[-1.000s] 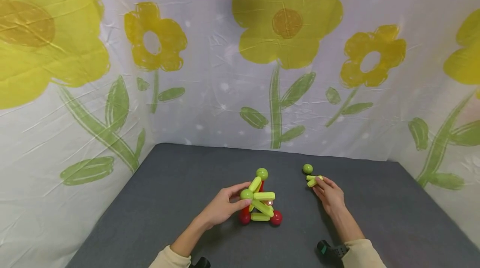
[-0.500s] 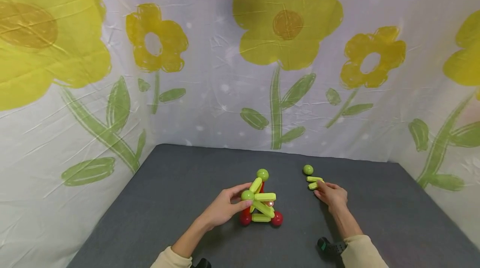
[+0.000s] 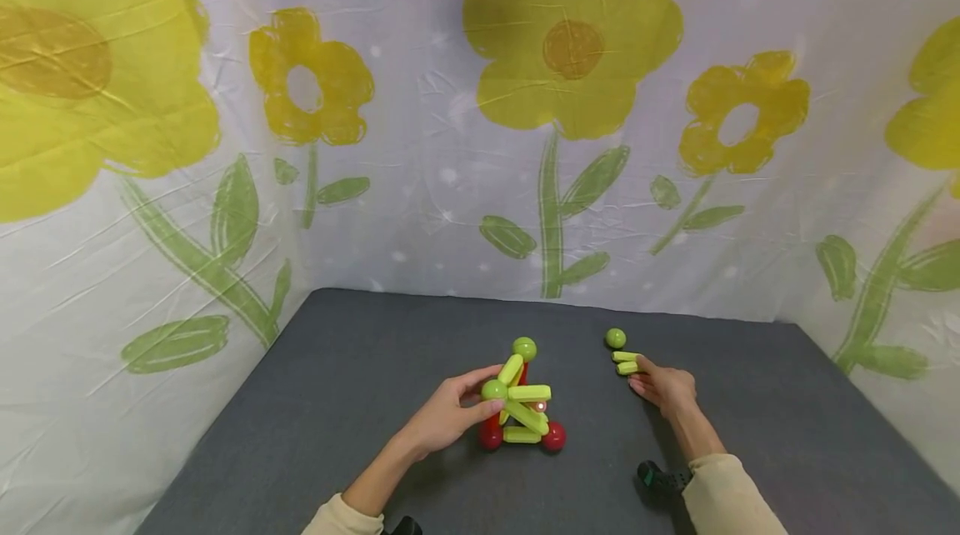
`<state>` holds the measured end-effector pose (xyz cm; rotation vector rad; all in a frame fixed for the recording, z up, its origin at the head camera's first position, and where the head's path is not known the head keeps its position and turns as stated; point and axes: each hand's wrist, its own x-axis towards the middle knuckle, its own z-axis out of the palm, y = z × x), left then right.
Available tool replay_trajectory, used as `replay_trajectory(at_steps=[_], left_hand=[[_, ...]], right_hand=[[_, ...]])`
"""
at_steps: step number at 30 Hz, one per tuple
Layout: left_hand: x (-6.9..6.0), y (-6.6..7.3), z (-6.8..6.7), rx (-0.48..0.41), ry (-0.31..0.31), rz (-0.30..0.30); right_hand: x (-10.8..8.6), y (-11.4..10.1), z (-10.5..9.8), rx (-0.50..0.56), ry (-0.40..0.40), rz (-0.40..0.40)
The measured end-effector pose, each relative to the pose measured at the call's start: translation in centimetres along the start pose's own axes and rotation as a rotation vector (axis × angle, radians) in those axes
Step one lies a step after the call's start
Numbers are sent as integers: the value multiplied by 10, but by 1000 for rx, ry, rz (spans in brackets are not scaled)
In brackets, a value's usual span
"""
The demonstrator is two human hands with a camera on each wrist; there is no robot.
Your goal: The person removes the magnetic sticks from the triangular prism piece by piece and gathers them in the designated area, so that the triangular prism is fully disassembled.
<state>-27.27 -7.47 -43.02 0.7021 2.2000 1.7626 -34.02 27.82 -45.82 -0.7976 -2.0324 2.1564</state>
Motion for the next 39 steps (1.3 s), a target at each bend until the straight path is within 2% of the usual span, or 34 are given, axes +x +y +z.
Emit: replay_trajectory(at_steps=[4, 10, 15, 39], left_hand=[[0, 0, 0, -2, 4, -7], [-1, 1, 0, -15, 1, -6], [-1, 1, -1, -21, -2, 4], [0, 2, 0, 0, -7, -5]], right_hand=[[1, -2, 1, 1, -14, 16], [3, -5, -3, 45, -86, 32], [5, -5, -4, 59, -99, 45], [5, -4, -7, 12, -69, 29]])
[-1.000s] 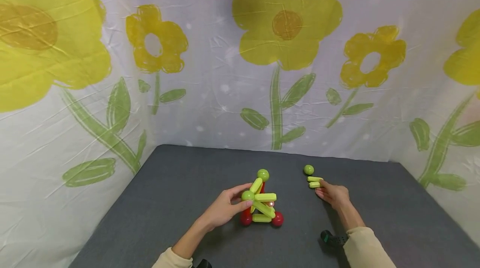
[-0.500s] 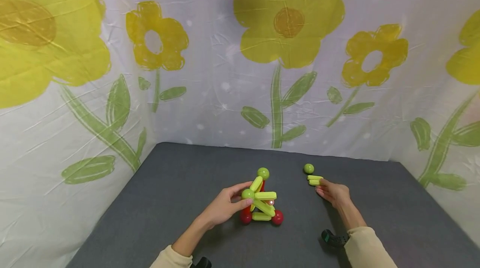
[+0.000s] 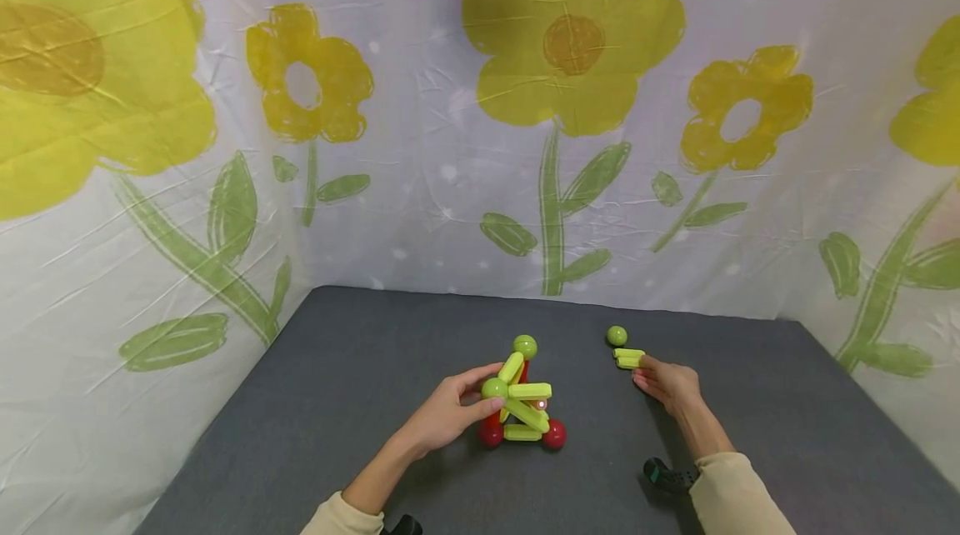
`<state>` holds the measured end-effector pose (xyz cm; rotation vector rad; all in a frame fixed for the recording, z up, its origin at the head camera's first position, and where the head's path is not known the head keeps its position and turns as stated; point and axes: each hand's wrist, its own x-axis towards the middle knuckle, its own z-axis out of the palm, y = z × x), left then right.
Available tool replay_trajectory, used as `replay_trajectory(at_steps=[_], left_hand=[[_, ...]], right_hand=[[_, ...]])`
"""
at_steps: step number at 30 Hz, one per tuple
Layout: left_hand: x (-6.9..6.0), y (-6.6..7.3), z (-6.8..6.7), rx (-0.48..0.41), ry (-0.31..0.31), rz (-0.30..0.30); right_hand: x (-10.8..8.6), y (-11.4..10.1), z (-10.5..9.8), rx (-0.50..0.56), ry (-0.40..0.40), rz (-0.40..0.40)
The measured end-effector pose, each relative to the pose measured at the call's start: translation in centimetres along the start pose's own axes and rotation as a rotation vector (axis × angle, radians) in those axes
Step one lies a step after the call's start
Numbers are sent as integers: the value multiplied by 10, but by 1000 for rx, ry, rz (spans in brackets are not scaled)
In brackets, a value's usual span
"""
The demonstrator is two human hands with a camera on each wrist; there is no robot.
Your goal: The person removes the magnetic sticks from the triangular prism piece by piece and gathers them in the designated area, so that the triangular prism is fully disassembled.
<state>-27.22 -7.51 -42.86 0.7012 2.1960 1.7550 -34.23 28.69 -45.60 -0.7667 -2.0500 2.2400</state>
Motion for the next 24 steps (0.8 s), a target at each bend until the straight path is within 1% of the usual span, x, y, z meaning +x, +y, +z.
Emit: replay_trajectory(at_steps=[5, 8, 13, 15, 18, 21, 24], left_hand=[[0, 0, 0, 0, 7, -1], [0, 0, 1, 4, 11, 2], [0, 1, 1, 3, 8, -3], [0, 0, 1, 2, 7, -6], [0, -1, 1, 3, 9, -7], [0, -1, 1, 3, 8, -3], [0, -1, 1, -2, 3, 5]], right_hand=[[-5, 4, -2, -53, -30, -47], [-9, 5, -1, -62, -33, -78], [-14, 2, 4, -73, -35, -125], [-16, 1, 7, -86, -46, -155], [-19, -1, 14, -97, -95, -210], [-21, -2, 23, -76, -178, -249], [-23, -2, 31, -43, -273, -256]])
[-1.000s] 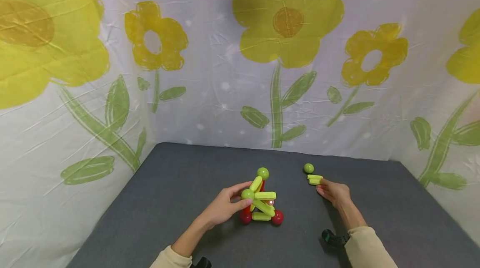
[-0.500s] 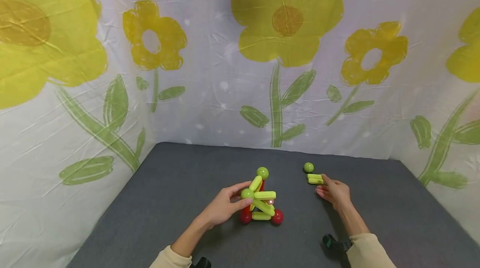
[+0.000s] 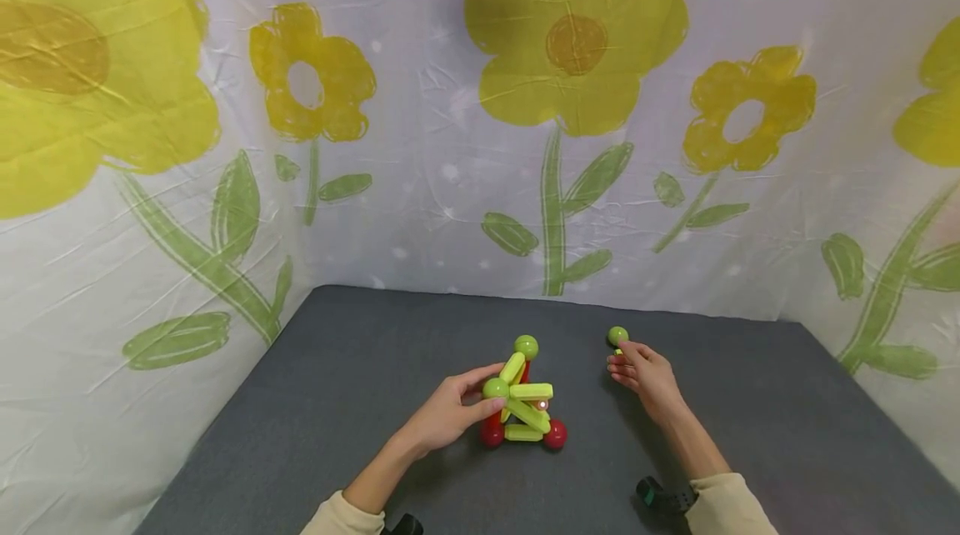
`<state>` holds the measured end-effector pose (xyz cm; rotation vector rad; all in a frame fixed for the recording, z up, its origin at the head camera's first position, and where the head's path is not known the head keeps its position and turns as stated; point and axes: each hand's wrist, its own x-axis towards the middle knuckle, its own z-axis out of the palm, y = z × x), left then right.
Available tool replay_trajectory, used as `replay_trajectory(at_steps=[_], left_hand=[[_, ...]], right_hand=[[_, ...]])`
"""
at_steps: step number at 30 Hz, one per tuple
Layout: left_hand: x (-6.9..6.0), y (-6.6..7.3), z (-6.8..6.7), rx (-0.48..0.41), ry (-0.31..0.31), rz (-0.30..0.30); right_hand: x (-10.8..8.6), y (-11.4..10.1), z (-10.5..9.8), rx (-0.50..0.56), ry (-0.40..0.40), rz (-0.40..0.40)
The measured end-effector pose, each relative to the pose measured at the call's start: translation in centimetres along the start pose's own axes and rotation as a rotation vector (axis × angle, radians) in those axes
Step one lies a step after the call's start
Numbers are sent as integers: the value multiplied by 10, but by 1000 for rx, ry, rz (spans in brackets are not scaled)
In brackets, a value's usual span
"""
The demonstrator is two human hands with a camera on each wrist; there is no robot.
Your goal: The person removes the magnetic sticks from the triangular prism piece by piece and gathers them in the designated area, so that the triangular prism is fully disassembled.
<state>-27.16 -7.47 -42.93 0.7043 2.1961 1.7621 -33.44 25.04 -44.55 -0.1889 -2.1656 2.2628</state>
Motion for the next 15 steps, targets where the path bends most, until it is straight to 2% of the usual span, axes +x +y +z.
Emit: replay_trajectory(at_steps=[15], left_hand=[[-1, 0, 0, -6, 2, 14]], right_hand=[[-16, -9, 40, 78, -503, -9]])
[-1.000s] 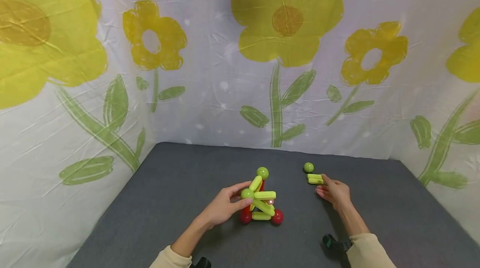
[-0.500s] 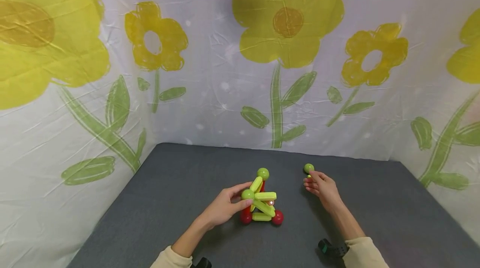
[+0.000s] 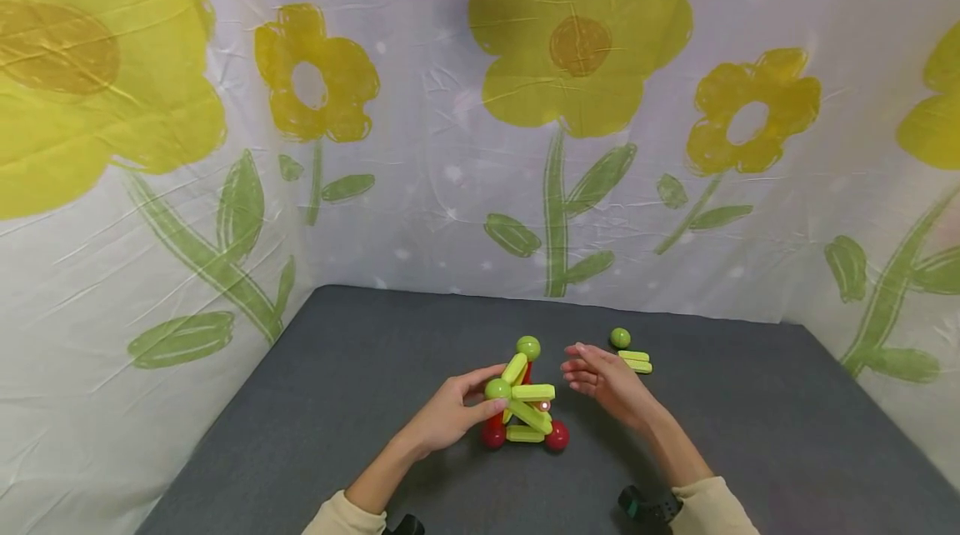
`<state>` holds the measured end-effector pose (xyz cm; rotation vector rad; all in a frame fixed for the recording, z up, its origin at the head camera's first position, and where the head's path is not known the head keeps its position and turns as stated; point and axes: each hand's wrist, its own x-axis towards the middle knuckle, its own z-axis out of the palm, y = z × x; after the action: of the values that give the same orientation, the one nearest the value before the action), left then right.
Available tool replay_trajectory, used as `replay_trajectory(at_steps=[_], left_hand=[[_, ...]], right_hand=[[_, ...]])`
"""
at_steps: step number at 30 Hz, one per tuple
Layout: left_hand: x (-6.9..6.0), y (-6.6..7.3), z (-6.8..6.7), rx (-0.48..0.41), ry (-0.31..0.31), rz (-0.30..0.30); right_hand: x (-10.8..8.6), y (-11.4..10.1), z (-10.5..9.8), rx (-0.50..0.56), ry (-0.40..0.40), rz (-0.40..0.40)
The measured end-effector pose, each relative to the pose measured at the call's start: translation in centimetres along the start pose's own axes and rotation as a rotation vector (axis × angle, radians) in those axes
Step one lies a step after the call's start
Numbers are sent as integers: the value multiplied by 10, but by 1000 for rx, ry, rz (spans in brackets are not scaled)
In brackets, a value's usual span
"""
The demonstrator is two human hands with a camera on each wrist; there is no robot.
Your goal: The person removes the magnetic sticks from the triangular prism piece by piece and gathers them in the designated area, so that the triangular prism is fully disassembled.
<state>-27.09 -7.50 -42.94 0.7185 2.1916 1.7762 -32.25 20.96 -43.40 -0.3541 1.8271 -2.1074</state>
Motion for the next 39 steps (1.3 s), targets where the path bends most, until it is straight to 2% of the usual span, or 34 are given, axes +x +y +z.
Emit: replay_trajectory(at_steps=[4, 12, 20, 25, 30, 36, 39], left_hand=[[0, 0, 0, 0, 3, -4], [0, 1, 0, -16, -7, -10], [1, 0, -1, -17, -9, 0], [0, 0, -1, -20, -17, 11], [0, 0, -1, -12, -13, 15], [0, 0, -1, -15, -14, 11], [0, -1, -1, -21, -23, 19]], right_hand=[[-2, -4, 11, 30, -95, 9], [-3, -13, 25, 35, -208, 12], [0, -22, 34, -35, -337, 4], [-1, -25, 39, -114, -410, -46], [0, -25, 45, -175, -463, -91], [0, -25, 46, -179, -496, -135], [0, -26, 45, -154, -498, -123]])
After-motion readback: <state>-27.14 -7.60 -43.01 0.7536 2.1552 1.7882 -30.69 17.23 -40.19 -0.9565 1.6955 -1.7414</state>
